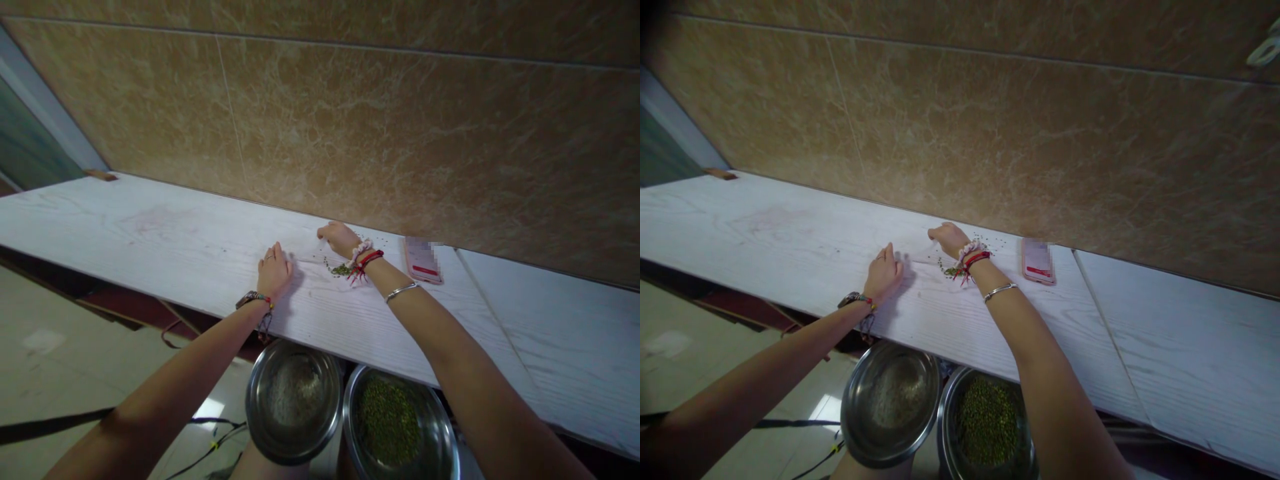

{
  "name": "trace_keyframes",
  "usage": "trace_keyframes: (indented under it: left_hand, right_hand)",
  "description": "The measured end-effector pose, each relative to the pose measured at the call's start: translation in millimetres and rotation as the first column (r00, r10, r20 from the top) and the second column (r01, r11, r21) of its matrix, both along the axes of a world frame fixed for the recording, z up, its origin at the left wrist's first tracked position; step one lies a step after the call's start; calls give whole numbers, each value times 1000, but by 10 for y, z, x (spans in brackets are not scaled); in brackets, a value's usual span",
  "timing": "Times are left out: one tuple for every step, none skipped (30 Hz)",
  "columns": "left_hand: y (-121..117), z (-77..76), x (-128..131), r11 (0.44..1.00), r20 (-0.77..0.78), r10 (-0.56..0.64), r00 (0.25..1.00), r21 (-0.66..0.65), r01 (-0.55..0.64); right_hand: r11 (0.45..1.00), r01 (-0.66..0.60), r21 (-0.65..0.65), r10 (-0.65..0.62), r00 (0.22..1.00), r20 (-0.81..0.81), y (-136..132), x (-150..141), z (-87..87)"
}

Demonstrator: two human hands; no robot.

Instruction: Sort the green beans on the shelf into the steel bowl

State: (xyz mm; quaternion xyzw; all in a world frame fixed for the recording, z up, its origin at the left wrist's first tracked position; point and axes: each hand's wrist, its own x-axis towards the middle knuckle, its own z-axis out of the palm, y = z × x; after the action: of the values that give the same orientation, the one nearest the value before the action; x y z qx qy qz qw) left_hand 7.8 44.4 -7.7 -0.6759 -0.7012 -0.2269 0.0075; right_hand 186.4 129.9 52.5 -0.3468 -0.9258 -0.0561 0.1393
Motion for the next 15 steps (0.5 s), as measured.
trace_keyframes:
  left_hand:
    - [-13,22,10,1000,-13,-3,1000,-22,3]
    - [-25,41,18,999,-22,-8,1000,-40,7]
    - [-33,56,24,999,-26,-7,1000,-46,6]
    - [-38,65,26,999,-33,-14,999,-53,12]
    - [-38,70,25,998,-40,-21,999,-59,19]
    - [-36,70,22,997,-49,-36,998,-65,32]
    - [-30,68,17,996,-61,-58,996,-75,54]
    - [-21,63,10,993,-73,-87,994,-87,80]
    - [-11,57,3,989,-87,-120,989,-102,111]
    - [-1,50,-4,982,-102,-157,982,-117,145]
    - [10,44,-10,975,-116,-194,974,-132,178]
    - [19,38,-16,968,-131,-226,965,-144,207]
    - [27,34,-20,961,-144,-253,957,-154,231]
    - [32,31,-23,955,-155,-274,949,-162,249]
    - [36,29,-25,951,-165,-288,944,-167,261]
  right_hand:
    - [1000,5,-8,-5,1000,5,3,31,-13]
    - [1000,10,-14,-10,1000,9,0,79,-20]
    - [1000,14,-20,-14,1000,10,-9,141,-23]
    - [1000,14,-26,-14,1000,12,-23,214,-20]
    - [999,10,-32,-10,1000,15,-42,294,-13]
    - [999,6,-39,-5,1000,18,-63,377,-2]
    - [999,3,-44,-2,1000,20,-86,462,12]
    - [999,2,-48,-1,1000,21,-110,545,27]
    - [999,2,-50,-1,1000,22,-132,627,40]
    - [999,1,-55,1,1000,22,-153,705,53]
    - [998,2,-56,-1,1000,20,-173,778,62]
    - [998,6,-56,-5,1000,16,-191,846,68]
    - [998,13,-55,-13,1000,9,-207,908,70]
    - [998,21,-53,-21,1000,2,-223,964,70]
    - [998,30,-51,-31,1000,-5,-238,1012,69]
